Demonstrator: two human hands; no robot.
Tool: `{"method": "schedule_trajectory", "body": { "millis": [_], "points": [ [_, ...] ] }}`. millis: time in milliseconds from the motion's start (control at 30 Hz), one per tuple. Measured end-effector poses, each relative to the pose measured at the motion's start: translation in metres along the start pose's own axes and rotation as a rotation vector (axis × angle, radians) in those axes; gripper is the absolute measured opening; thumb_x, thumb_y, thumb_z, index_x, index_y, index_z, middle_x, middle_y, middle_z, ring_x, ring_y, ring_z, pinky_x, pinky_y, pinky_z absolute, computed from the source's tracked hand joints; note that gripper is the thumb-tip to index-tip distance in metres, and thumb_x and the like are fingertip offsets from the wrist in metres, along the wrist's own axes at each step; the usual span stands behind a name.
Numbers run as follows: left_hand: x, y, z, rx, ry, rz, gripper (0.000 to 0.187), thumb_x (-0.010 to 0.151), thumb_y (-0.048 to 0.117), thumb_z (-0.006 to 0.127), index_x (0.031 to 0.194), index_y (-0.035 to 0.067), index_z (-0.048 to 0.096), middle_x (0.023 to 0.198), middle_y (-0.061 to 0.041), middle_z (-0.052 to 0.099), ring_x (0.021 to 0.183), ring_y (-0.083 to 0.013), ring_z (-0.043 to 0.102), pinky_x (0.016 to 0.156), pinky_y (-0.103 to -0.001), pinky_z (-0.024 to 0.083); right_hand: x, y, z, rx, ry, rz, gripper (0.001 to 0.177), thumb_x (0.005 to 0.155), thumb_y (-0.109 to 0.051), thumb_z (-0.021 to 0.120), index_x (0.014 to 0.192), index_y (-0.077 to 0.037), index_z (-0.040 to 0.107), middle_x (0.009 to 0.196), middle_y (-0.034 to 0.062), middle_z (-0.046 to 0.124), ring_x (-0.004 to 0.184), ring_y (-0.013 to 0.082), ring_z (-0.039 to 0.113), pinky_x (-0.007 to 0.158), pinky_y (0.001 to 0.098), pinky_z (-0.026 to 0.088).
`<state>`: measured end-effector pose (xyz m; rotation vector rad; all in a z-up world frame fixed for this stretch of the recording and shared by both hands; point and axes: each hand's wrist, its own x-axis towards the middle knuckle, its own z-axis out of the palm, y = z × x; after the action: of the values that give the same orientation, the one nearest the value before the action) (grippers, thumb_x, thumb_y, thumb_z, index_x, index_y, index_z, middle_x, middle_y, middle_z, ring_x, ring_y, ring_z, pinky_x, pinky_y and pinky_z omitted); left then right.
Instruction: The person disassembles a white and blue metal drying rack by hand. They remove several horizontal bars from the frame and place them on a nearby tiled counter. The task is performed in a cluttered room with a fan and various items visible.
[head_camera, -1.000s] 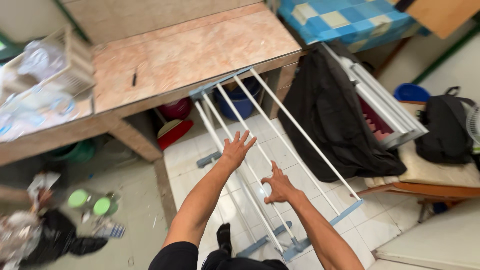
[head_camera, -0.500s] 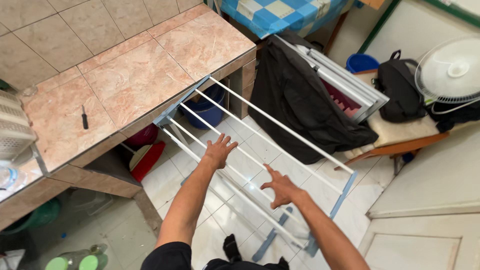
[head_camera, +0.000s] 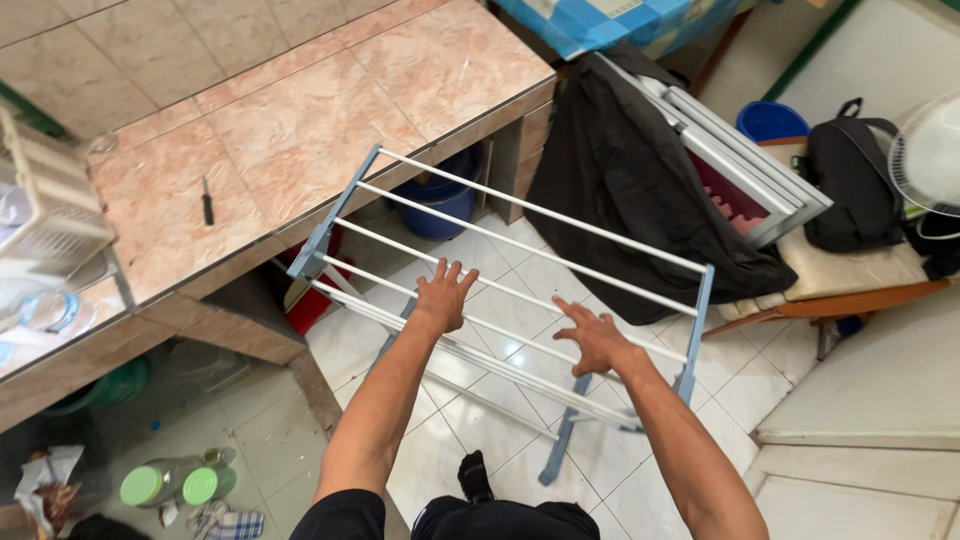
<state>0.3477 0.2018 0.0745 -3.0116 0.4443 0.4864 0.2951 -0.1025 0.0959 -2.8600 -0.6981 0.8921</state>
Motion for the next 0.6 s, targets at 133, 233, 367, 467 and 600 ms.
{"method": "schedule_trajectory", "body": {
  "millis": [133, 233, 367, 467, 600],
  "points": [
    [-0.012, -0.015, 0.003, 0.001, -0.007, -0.078, 0.097, 0.083, 0.025, 0.078, 0.161, 0.028, 0.021, 0.163, -0.009, 0.025, 0.155, -0.036, 0.016, 0.105, -0.064, 0.041, 0.02, 0.005, -0.002, -0.096, 0.014, 0.065, 0.068, 0.072, -0.028, 0.09, 0.135, -0.028, 0.065, 0.172, -0.0057, -0.002, 0.159, 0.0242, 0.008, 0.122, 0.0681, 0.016],
    [-0.023, -0.025, 0.005, -0.023, -0.02, -0.126, 0.105, 0.082, 0.042, 0.082, 0.162, 0.028, 0.016, 0.164, -0.008, 0.023, 0.154, -0.0353, 0.016, 0.107, -0.063, 0.041, 0.033, 0.011, -0.004, -0.141, 0.074, 0.076, 0.056, 0.079, -0.035, 0.085, 0.132, -0.029, 0.067, 0.172, -0.0083, 0.0, 0.159, 0.0226, 0.009, 0.122, 0.0698, 0.015],
    [-0.034, -0.04, 0.007, -0.048, 0.012, -0.18, 0.111, 0.082, 0.059, 0.079, 0.164, 0.026, 0.013, 0.165, -0.009, 0.024, 0.154, -0.0363, 0.018, 0.106, -0.063, 0.041, 0.051, 0.017, -0.012, -0.158, 0.176, 0.073, 0.039, 0.088, -0.045, 0.073, 0.123, -0.027, 0.073, 0.171, -0.008, 0.006, 0.158, 0.022, 0.01, 0.12, 0.0701, 0.018],
    [-0.041, -0.049, 0.012, -0.074, -0.004, -0.219, 0.112, 0.083, 0.065, 0.074, 0.164, 0.023, 0.011, 0.165, -0.011, 0.023, 0.153, -0.0385, 0.017, 0.105, -0.063, 0.041, 0.065, 0.012, -0.017, -0.161, 0.214, 0.081, 0.033, 0.092, -0.047, 0.067, 0.114, -0.025, 0.078, 0.172, -0.0075, 0.008, 0.159, 0.0227, 0.011, 0.119, 0.0703, 0.02],
    [-0.049, -0.064, 0.022, -0.121, 0.038, -0.224, 0.101, 0.091, 0.068, 0.061, 0.164, 0.021, 0.01, 0.167, -0.011, 0.019, 0.154, -0.0379, 0.015, 0.104, -0.064, 0.041, 0.09, 0.005, -0.028, -0.185, 0.237, 0.12, 0.028, 0.095, -0.042, 0.064, 0.107, -0.024, 0.082, 0.174, -0.0058, 0.009, 0.16, 0.0242, 0.013, 0.118, 0.0721, 0.019]
  ]
}}
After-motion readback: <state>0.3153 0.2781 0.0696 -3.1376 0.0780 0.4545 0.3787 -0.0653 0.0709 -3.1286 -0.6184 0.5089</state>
